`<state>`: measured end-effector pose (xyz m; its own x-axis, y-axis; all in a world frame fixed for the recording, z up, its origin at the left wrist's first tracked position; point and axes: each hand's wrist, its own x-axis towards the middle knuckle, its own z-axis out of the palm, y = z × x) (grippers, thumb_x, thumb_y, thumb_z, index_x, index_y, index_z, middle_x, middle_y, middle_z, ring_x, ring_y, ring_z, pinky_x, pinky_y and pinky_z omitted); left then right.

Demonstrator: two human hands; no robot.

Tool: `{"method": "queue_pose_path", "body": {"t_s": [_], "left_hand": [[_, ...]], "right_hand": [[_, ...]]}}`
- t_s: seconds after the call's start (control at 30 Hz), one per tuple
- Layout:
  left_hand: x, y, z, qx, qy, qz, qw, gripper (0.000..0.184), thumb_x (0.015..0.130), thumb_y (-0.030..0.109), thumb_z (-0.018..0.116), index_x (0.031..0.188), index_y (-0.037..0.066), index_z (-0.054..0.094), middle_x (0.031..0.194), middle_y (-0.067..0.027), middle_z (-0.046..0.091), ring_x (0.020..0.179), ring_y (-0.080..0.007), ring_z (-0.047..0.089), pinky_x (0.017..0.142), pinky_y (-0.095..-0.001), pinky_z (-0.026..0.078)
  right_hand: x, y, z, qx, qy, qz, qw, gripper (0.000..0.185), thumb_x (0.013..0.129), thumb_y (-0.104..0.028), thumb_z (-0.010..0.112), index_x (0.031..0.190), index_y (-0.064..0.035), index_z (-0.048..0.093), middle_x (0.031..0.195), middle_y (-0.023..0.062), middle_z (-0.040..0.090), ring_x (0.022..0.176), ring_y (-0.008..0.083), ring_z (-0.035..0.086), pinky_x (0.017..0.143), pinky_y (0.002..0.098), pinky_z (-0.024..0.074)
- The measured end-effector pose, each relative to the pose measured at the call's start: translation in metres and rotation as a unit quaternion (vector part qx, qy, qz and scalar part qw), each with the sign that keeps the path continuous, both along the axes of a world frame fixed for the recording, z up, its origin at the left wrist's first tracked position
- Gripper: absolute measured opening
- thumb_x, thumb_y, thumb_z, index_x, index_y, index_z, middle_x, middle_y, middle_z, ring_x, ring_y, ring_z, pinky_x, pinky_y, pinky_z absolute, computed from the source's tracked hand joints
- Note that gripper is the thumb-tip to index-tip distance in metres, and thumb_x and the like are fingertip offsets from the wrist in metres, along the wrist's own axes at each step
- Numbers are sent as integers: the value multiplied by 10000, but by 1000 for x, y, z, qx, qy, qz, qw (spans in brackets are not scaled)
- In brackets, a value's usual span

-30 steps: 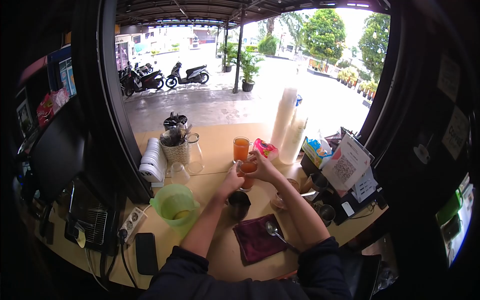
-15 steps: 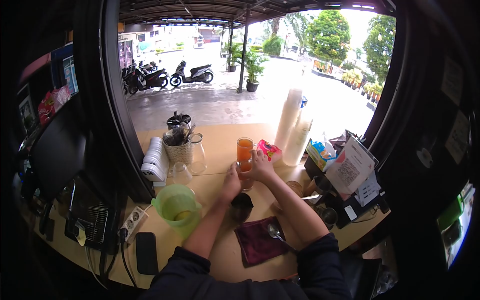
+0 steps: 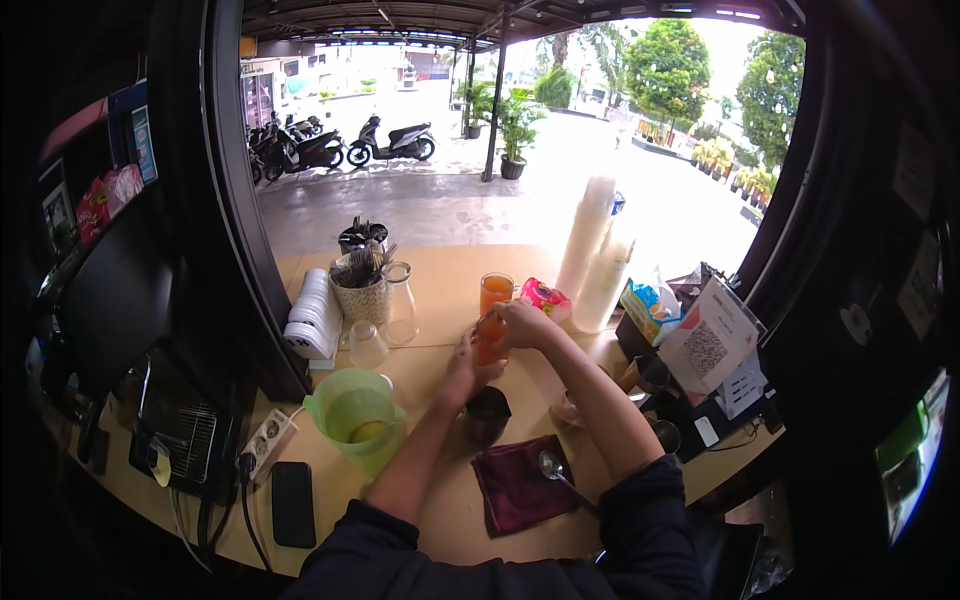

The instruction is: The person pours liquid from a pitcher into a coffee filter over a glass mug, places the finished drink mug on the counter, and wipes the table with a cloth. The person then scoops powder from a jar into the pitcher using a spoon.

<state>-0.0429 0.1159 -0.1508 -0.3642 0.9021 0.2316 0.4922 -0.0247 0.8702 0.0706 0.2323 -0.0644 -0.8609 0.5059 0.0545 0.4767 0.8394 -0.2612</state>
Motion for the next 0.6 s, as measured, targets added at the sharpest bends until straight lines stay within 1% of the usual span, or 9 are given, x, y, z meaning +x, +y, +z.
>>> {"method": "queue_pose_path", "body": {"t_s": [0.07, 0.1, 0.17, 0.2, 0.33, 0.4, 0.5, 0.6], "left_hand": [[-2, -1, -3, 2, 16, 11, 1000, 918, 668, 332, 808, 1385, -7, 346, 1339, -233, 482, 1240, -346, 490, 1047, -404, 403], [-2, -2, -5, 5, 32, 22, 999, 911, 677, 349, 795, 1382, -13, 347, 1336, -245, 481, 1238, -356, 488, 1044, -408, 404], [-3, -3, -9, 5, 40, 40, 998, 898, 687, 366, 782, 1375, -19, 354, 1328, -254, 484, 1233, -365, 490, 1039, -411, 406], [-3, -4, -10, 4, 48, 57, 997, 886, 696, 383, 769, 1368, -25, 361, 1320, -263, 486, 1227, -373, 491, 1034, -414, 409], [-4, -3, -10, -7, 49, 61, 997, 875, 704, 394, 758, 1360, -33, 368, 1312, -267, 493, 1215, -381, 500, 1026, -420, 414], [-4, -1, -15, 20, 11, 51, 998, 851, 723, 377, 748, 1355, -45, 367, 1301, -275, 498, 1202, -393, 507, 1021, -425, 417], [-9, 5, -23, 26, 22, 33, 999, 827, 751, 359, 733, 1357, -60, 357, 1296, -287, 494, 1208, -397, 497, 1024, -427, 411], [-7, 2, -26, 42, 1, 36, 998, 819, 773, 348, 721, 1365, -72, 342, 1292, -297, 489, 1222, -397, 482, 1034, -424, 400]], "right_hand": [[-4, -1, -2, 36, 24, -19, 999, 636, 575, -396, 796, 1082, -51, 628, 1077, 135, 651, 1071, 297, 586, 883, 391, 472], [-7, 0, -4, 36, 24, -18, 999, 636, 575, -396, 796, 1082, -51, 628, 1077, 135, 651, 1071, 297, 586, 883, 391, 472], [-13, 1, -10, 66, 51, -44, 996, 651, 573, -456, 784, 1059, -50, 634, 1069, 130, 654, 1061, 291, 594, 877, 396, 467], [-15, 0, -10, 66, 51, -43, 996, 651, 573, -456, 784, 1059, -50, 634, 1069, 130, 654, 1061, 291, 594, 877, 396, 467], [-24, -3, -6, 61, 62, -76, 993, 671, 575, -480, 783, 1066, -48, 631, 1082, 148, 646, 1051, 297, 603, 883, 406, 464], [-27, -5, -3, 60, 65, -86, 992, 684, 577, -481, 785, 1081, -46, 630, 1088, 155, 643, 1051, 299, 605, 889, 406, 465], [-32, -4, -1, 42, 63, -95, 993, 711, 582, -471, 790, 1122, -39, 622, 1116, 170, 632, 1079, 298, 598, 908, 409, 472], [-39, 2, -5, 36, 81, -108, 990, 740, 576, -453, 802, 1141, -14, 612, 1087, 184, 646, 1063, 309, 612, 905, 413, 490]]}}
